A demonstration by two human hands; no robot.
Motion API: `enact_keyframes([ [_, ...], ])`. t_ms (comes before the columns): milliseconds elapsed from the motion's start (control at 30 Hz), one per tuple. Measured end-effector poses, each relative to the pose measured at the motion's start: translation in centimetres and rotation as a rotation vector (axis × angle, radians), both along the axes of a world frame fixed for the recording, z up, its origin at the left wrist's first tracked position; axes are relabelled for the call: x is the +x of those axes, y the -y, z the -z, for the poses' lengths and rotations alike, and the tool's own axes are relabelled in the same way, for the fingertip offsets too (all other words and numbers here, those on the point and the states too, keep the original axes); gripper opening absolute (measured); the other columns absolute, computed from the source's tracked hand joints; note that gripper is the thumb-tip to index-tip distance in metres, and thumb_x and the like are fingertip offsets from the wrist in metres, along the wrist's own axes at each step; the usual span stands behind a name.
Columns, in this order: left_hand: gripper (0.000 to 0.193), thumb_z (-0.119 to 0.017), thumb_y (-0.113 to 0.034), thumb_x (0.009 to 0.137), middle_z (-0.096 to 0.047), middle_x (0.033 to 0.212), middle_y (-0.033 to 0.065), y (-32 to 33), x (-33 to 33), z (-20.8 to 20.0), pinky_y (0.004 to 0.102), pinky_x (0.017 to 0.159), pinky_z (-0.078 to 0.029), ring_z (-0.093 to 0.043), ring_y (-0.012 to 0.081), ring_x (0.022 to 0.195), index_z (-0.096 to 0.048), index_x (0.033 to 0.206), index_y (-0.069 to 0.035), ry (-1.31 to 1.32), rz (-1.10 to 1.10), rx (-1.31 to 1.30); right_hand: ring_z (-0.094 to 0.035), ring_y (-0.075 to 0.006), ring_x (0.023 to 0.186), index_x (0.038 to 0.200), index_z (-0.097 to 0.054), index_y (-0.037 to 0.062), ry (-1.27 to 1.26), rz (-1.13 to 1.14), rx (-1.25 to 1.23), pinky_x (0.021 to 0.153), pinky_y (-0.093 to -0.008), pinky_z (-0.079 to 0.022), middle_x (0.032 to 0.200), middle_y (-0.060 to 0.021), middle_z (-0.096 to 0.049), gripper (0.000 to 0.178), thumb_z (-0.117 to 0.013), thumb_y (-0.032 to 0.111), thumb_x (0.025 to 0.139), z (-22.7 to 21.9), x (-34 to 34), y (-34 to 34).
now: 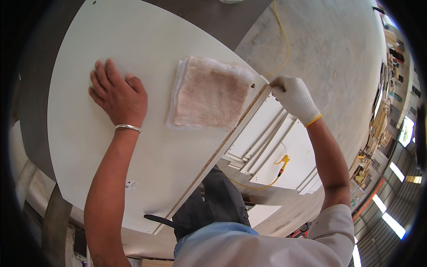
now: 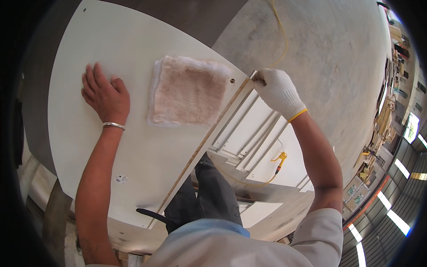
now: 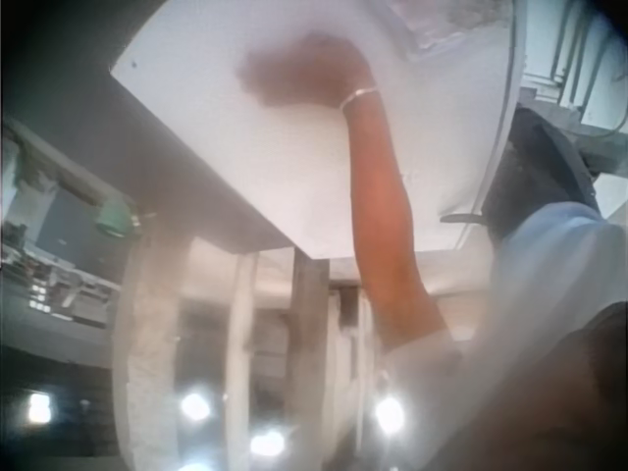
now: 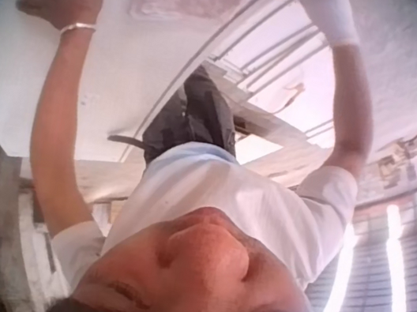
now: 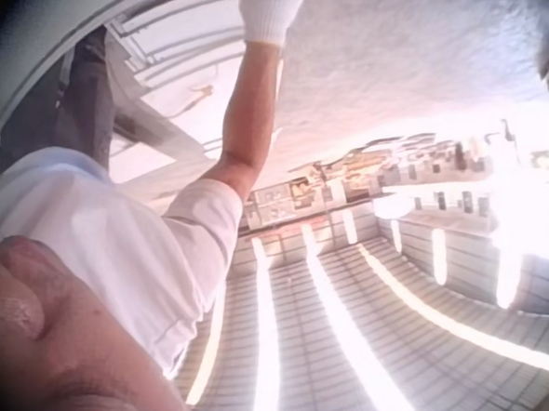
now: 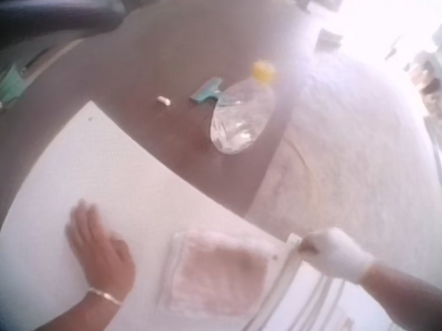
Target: The person wipes a white panel with a cloth, then uses a spray gun to apply a coating to multiple white panels. The person handles the panels one at a time, spraying each side and stacking them.
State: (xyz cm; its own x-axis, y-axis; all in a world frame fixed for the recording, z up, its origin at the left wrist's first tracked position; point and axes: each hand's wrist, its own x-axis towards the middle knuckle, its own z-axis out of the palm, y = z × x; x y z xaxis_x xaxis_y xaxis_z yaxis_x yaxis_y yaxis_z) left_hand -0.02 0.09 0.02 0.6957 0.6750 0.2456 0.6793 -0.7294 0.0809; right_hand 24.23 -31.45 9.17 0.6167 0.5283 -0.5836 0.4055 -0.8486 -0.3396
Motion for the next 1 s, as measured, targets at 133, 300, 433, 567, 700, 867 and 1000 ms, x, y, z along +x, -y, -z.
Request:
enact_keyframes([
  [133,0.059,-0.052,-0.023,0.098,-0.035,0.161,0.0191,0.1,0.2,-0.1,0.0603,0.119,-0.021,-0.029,0.0405,0.149,-0.038,0.151,-0.003,-0.011,-0.010,-0.016,-0.070,-0.0239,0.071,0.099,-0.073,-0.0059,0.045,-0.050,0.007,0.071,-0.0351,-0.056,0.079,-0.0168,-0.071,0.022,-0.059,0.009,0.090,-0.1,-0.2,0.4],
  [300,0.059,-0.051,-0.023,0.098,-0.034,0.162,0.0191,0.1,0.1,-0.1,0.0596,0.120,-0.019,-0.027,0.0401,0.150,-0.038,0.152,-0.003,-0.045,-0.023,-0.024,-0.068,-0.0135,0.075,0.109,-0.071,-0.0079,-0.320,0.387,0.154,0.073,-0.0288,-0.057,0.082,-0.0082,-0.071,0.023,-0.057,0.004,0.095,0.4,0.3,1.4],
  [433,0.060,-0.052,-0.022,0.096,-0.034,0.160,0.0222,-0.1,-0.1,0.3,0.0632,0.117,-0.022,-0.028,0.0441,0.148,-0.036,0.150,-0.002,-0.032,0.021,0.007,-0.067,-0.0131,0.073,0.107,-0.072,-0.0062,-0.290,0.400,0.204,0.072,-0.0289,-0.055,0.082,-0.0082,-0.072,0.024,-0.058,0.010,0.096,1.0,-0.1,2.0],
  [567,0.059,-0.052,-0.023,0.096,-0.035,0.159,0.0225,-0.1,-0.1,0.4,0.0629,0.118,-0.021,-0.028,0.0444,0.148,-0.037,0.150,-0.002,-0.033,0.019,0.003,-0.067,-0.0141,0.073,0.106,-0.072,-0.0051,-0.256,0.310,0.138,0.072,-0.0298,-0.055,0.082,-0.0098,-0.073,0.024,-0.059,0.011,0.095,0.5,0.3,1.6],
  [700,0.059,-0.052,-0.023,0.097,-0.035,0.160,0.0226,-0.2,-0.1,0.6,0.0628,0.118,-0.021,-0.028,0.0444,0.148,-0.037,0.150,-0.002,-0.029,0.020,0.002,-0.068,-0.0153,0.073,0.104,-0.073,-0.0041,-0.194,0.197,0.120,0.071,-0.0312,-0.055,0.082,-0.0107,-0.073,0.023,-0.061,0.012,0.094,0.7,0.5,1.6],
  [867,0.059,-0.050,-0.023,0.098,-0.034,0.160,0.0228,-0.1,-0.1,0.4,0.0622,0.119,-0.019,-0.027,0.0442,0.149,-0.036,0.150,-0.001,-0.041,0.013,-0.014,-0.065,-0.0130,0.072,0.103,-0.072,-0.0044,-0.162,0.177,0.144,0.070,-0.0299,-0.054,0.080,-0.0091,-0.071,0.022,-0.065,0.015,0.095,1.2,0.5,2.1],
  [1000,0.059,-0.049,-0.023,0.099,-0.033,0.161,0.0226,-0.2,0.0,0.4,0.0612,0.120,-0.018,-0.025,0.0437,0.150,-0.036,0.151,0.000,-0.050,0.010,-0.024,-0.064,-0.0110,0.073,0.103,-0.069,-0.0064,-0.397,0.563,0.354,0.070,-0.0283,-0.055,0.081,-0.0064,-0.068,0.020,-0.064,0.013,0.098,2.3,-0.5,2.6],
])
